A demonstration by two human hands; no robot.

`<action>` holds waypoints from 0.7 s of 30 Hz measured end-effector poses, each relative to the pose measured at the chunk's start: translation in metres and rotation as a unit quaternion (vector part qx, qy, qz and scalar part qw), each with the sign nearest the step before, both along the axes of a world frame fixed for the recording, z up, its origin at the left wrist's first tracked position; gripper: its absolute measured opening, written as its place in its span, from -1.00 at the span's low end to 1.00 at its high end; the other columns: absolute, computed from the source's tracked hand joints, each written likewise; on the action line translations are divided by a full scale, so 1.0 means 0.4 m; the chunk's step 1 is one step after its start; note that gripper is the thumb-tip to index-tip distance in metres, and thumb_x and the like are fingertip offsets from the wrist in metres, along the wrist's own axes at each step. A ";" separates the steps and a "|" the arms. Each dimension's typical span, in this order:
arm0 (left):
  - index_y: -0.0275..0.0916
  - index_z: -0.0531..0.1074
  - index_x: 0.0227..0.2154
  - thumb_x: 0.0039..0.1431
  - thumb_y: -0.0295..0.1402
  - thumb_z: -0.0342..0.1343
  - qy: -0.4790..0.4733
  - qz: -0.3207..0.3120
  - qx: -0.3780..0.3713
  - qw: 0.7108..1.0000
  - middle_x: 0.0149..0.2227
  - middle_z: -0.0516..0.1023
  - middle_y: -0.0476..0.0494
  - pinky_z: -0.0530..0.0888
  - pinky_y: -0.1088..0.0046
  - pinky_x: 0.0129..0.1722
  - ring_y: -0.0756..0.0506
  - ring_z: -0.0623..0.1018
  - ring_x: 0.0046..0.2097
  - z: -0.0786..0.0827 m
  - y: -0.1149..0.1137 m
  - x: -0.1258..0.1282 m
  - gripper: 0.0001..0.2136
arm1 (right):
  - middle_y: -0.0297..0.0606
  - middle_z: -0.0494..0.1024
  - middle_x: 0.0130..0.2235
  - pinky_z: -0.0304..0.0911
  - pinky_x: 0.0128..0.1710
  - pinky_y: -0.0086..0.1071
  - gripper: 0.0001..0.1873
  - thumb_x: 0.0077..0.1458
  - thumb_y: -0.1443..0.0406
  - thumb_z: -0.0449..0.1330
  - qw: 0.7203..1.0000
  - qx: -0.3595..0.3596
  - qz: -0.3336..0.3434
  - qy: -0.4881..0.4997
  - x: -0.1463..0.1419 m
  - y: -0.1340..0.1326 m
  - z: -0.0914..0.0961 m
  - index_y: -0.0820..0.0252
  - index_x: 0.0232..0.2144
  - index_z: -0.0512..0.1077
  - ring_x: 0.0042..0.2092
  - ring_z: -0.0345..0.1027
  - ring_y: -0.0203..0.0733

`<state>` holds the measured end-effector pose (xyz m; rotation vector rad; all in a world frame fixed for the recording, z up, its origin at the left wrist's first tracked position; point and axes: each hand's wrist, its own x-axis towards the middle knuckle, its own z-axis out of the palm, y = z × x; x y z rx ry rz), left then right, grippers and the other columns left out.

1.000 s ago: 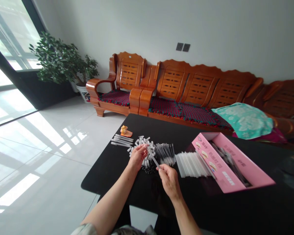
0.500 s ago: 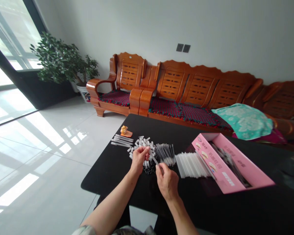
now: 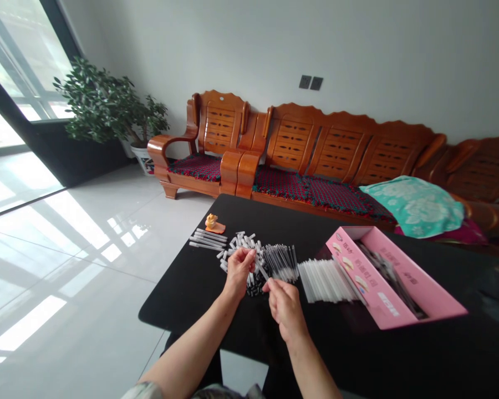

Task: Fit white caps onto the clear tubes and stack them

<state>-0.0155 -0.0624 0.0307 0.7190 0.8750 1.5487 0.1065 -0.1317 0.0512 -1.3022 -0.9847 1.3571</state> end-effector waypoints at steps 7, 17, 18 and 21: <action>-0.30 0.41 -0.48 -0.01 -0.18 0.31 -0.021 -0.004 0.019 1.000 -0.61 0.29 0.08 0.19 0.61 -0.58 0.13 0.24 -0.58 0.019 -0.009 0.005 -0.71 | -0.66 -0.05 -0.79 -0.28 -0.78 -0.54 -0.64 -0.13 0.07 0.37 0.943 -0.141 0.053 0.297 -0.003 -0.006 0.001 0.24 -0.51 0.42 -0.75 -0.27 -0.52; -0.33 0.46 -0.44 -0.04 -0.16 0.31 0.045 0.017 0.000 0.999 -0.61 0.37 0.05 0.26 0.60 -0.57 0.11 0.31 -0.59 0.000 0.012 -0.072 -0.70 | -0.56 0.16 -0.76 -0.18 -0.79 -0.55 -0.53 -0.04 -0.04 0.30 0.964 -0.118 0.052 0.234 0.008 0.002 -0.017 0.31 -0.38 0.48 -0.76 -0.05 -0.47; -0.34 0.47 -0.43 -0.07 -0.17 0.32 0.051 0.052 -0.004 0.997 -0.61 0.38 0.05 0.26 0.60 -0.57 0.11 0.31 -0.59 0.000 0.025 -0.104 -0.69 | -0.53 0.21 -0.74 -0.16 -0.79 -0.54 -0.50 -0.03 -0.06 0.28 0.969 -0.111 0.043 0.215 0.014 0.001 -0.021 0.31 -0.35 0.48 -0.76 0.00 -0.46; -0.34 0.47 -0.36 -0.12 -0.19 0.32 0.059 0.188 -0.003 0.980 -0.58 0.42 0.04 0.33 0.60 -0.56 0.09 0.36 -0.57 -0.001 0.065 -0.233 -0.67 | -0.51 0.27 -0.71 -0.12 -0.78 -0.55 -0.52 -0.04 -0.02 0.31 0.978 -0.099 0.021 0.182 0.043 -0.007 -0.044 0.31 -0.32 0.49 -0.74 0.06 -0.45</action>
